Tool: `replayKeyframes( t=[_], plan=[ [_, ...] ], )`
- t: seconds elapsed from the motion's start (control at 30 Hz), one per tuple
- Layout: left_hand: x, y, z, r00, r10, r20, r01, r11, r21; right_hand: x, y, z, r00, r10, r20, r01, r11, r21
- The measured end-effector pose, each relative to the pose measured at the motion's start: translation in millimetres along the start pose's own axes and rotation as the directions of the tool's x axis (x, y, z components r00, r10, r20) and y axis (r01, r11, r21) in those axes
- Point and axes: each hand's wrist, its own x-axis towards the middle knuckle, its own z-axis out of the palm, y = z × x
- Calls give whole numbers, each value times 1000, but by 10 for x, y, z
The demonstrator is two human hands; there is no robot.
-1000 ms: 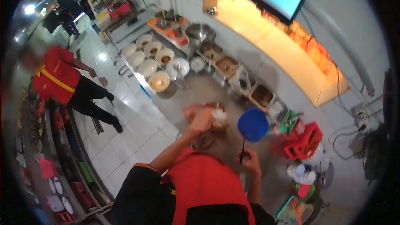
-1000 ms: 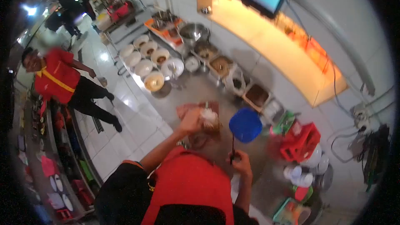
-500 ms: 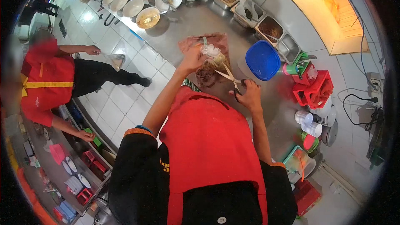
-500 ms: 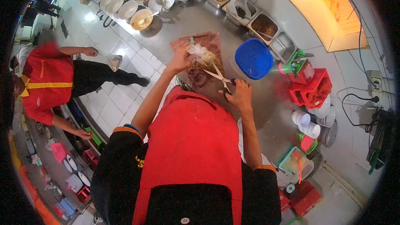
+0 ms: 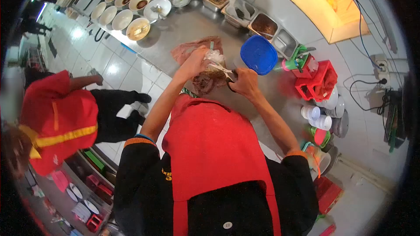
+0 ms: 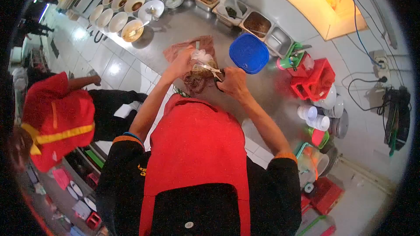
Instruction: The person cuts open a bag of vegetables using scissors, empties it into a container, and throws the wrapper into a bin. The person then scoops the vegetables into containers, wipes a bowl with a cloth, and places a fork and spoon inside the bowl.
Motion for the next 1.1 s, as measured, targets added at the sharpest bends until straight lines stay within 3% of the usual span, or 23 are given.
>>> replayKeyframes(
  t=[0.17, 0.27, 0.37, 0.47, 0.63, 0.77, 0.87, 0.93, 1.1],
  plan=[
    [24, 28, -27, 997, -33, 66, 33, 999, 0, -80, 13, -87, 998, -42, 40, 42, 999, 11],
    [38, -18, 6, 993, 26, 116, -43, 989, 138, -53, 57, -35, 998, -6, 55, 6, 1000, 0],
    [25, -183, 99, 994, -34, 103, 22, 993, 117, 63, 30, -39, 997, -34, 71, 38, 997, -61],
    [70, -257, 102, 975, 9, 222, -42, 989, 142, 176, -8, 27, 993, -94, 71, 101, 991, -92],
    [105, -181, -52, 997, -34, 70, 27, 994, 108, 313, -86, -81, 991, -42, 128, 64, 983, -174],
    [96, -216, -27, 994, -86, 68, 77, 990, 119, 412, -78, -55, 988, -95, 125, 117, 976, -185],
    [126, -283, -54, 991, -35, 128, 12, 985, 173, 507, -135, -44, 987, -100, 127, 124, 971, -202],
    [83, -327, -43, 975, -218, 26, 214, 969, 121, 501, -156, -53, 989, -111, 101, 125, 981, -150],
    [82, -326, -36, 986, -167, 12, 166, 984, 68, 551, -158, -40, 987, -87, 137, 106, 984, -141]
  ],
)
